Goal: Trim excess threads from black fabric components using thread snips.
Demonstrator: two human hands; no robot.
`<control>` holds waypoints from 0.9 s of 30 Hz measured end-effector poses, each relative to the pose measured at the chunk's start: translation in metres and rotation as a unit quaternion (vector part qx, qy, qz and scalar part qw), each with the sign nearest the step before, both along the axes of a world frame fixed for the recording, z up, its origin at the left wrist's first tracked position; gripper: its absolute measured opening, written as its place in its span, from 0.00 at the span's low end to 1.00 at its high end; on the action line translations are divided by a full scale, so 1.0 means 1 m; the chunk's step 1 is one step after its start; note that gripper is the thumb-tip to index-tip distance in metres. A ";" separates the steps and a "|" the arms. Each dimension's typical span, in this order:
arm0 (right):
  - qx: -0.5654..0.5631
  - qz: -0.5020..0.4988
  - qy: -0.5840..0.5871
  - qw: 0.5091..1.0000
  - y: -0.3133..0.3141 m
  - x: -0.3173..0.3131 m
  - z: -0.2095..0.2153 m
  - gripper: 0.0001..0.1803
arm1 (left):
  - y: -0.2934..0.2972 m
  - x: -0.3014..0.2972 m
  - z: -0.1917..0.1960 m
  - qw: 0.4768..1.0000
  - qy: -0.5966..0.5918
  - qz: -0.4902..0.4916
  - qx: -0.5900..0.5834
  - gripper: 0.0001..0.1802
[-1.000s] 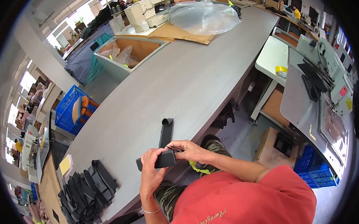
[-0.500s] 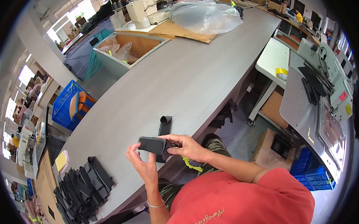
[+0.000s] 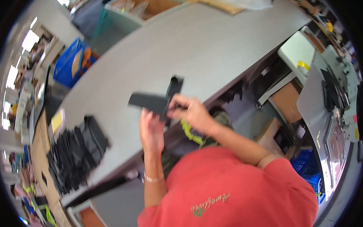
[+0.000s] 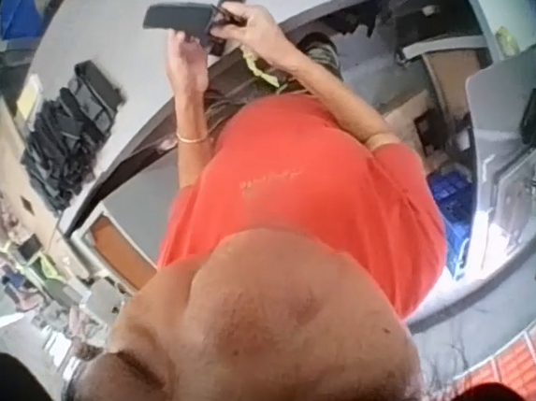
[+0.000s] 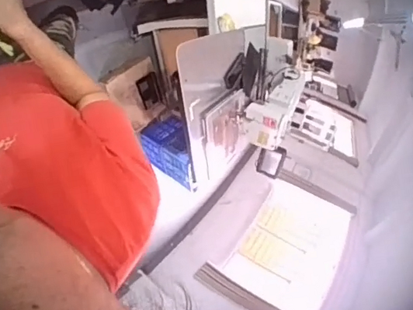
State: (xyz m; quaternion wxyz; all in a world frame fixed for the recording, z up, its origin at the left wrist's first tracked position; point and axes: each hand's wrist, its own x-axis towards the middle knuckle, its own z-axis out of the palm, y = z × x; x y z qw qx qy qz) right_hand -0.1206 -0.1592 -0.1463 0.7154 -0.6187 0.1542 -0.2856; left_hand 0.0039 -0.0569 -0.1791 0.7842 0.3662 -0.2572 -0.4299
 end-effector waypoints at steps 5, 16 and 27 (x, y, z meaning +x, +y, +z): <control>0.013 0.024 -0.042 0.999 -0.008 0.003 -0.003 0.02 | -0.009 -0.005 0.016 1.000 0.014 -0.019 0.001 0.25; -0.258 0.065 0.062 0.962 0.002 -0.006 -0.009 0.15 | 0.005 0.010 -0.004 0.991 0.068 0.107 0.045 0.15; -0.286 -0.033 0.062 0.956 -0.014 -0.002 0.017 0.15 | 0.004 0.011 -0.002 0.982 -0.107 0.139 0.066 0.14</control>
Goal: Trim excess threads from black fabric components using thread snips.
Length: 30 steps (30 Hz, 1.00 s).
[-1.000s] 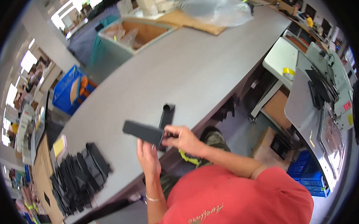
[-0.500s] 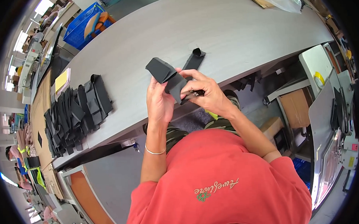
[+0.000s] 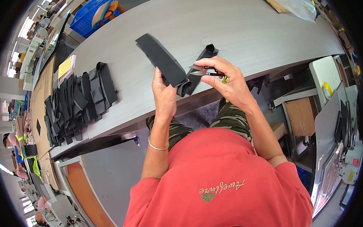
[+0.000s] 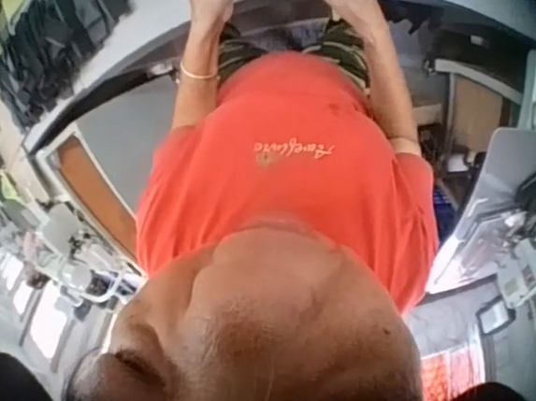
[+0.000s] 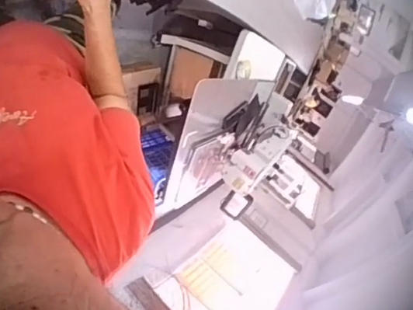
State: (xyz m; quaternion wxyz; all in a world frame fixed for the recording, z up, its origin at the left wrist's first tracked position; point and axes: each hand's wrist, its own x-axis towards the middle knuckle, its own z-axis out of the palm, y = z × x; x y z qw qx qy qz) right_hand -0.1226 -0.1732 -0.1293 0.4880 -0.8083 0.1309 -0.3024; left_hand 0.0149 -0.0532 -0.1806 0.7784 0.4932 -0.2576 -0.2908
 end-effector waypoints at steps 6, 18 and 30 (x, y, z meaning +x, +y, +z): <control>-0.108 0.047 -0.019 0.993 0.000 0.007 -0.002 0.13 | -0.001 -0.003 -0.001 0.992 -0.106 0.044 0.046 0.17; -0.202 0.021 0.011 0.979 0.006 0.012 -0.006 0.07 | -0.004 -0.010 0.000 0.992 -0.111 0.022 0.061 0.16; -0.163 -0.026 -0.028 0.986 0.008 0.021 -0.006 0.13 | -0.004 -0.015 0.008 0.967 -0.227 0.036 0.106 0.10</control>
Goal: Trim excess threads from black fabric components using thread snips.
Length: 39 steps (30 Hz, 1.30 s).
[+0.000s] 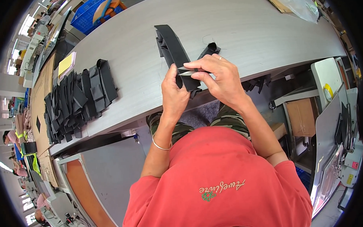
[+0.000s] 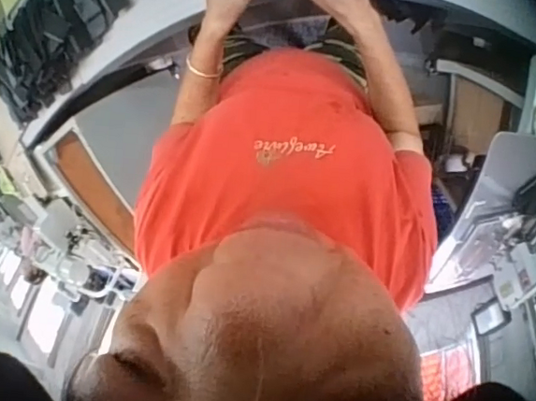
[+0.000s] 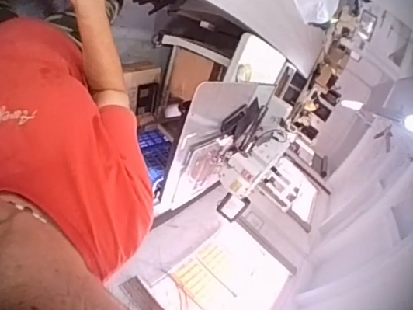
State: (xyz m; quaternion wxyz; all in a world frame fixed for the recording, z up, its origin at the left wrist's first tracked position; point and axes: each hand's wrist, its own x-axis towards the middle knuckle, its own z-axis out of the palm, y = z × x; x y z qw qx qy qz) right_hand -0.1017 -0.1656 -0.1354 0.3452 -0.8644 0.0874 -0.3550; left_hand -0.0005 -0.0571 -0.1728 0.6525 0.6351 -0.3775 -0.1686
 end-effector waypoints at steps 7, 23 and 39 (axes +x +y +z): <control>-0.038 -0.059 0.006 0.998 -0.009 -0.001 -0.005 0.08 | 0.000 0.002 -0.006 1.000 -0.011 0.010 0.022 0.08; 0.279 0.020 -0.019 0.960 -0.006 -0.011 -0.015 0.12 | 0.005 0.002 0.000 0.952 0.271 -0.089 -0.109 0.10; 0.170 -0.076 0.017 0.982 0.003 -0.014 -0.024 0.06 | 0.010 0.024 -0.014 0.972 0.229 -0.023 -0.051 0.17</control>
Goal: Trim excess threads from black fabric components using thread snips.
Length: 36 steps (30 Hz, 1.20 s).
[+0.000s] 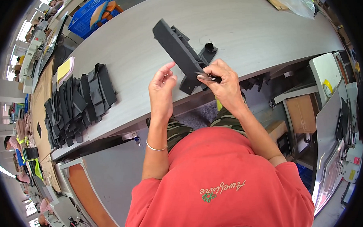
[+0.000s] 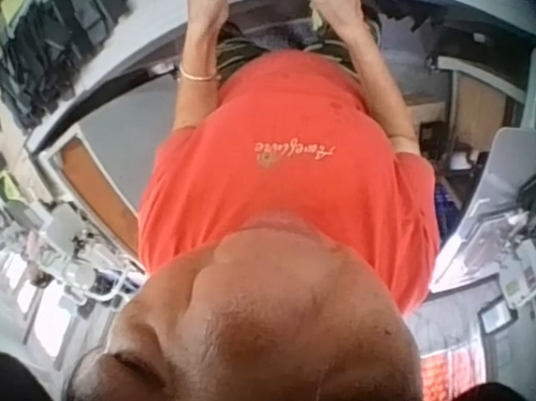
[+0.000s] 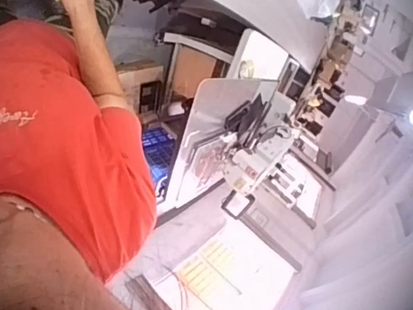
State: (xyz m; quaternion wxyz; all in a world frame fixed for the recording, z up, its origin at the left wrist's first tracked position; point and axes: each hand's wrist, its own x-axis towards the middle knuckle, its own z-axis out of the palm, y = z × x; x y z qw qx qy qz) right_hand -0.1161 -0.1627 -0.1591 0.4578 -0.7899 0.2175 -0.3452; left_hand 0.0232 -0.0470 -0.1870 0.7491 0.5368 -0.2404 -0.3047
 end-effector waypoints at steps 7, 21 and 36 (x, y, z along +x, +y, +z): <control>-0.174 -0.034 0.014 0.984 0.009 0.002 -0.004 0.10 | -0.006 0.001 0.025 0.986 0.105 -0.006 -0.132 0.18; -0.053 0.017 0.018 0.998 0.003 0.002 0.000 0.13 | -0.006 -0.014 0.032 0.991 -0.008 0.068 -0.118 0.24; -0.158 -0.063 -0.005 0.985 0.005 0.003 0.010 0.07 | -0.003 -0.012 0.018 0.973 -0.160 0.126 -0.113 0.36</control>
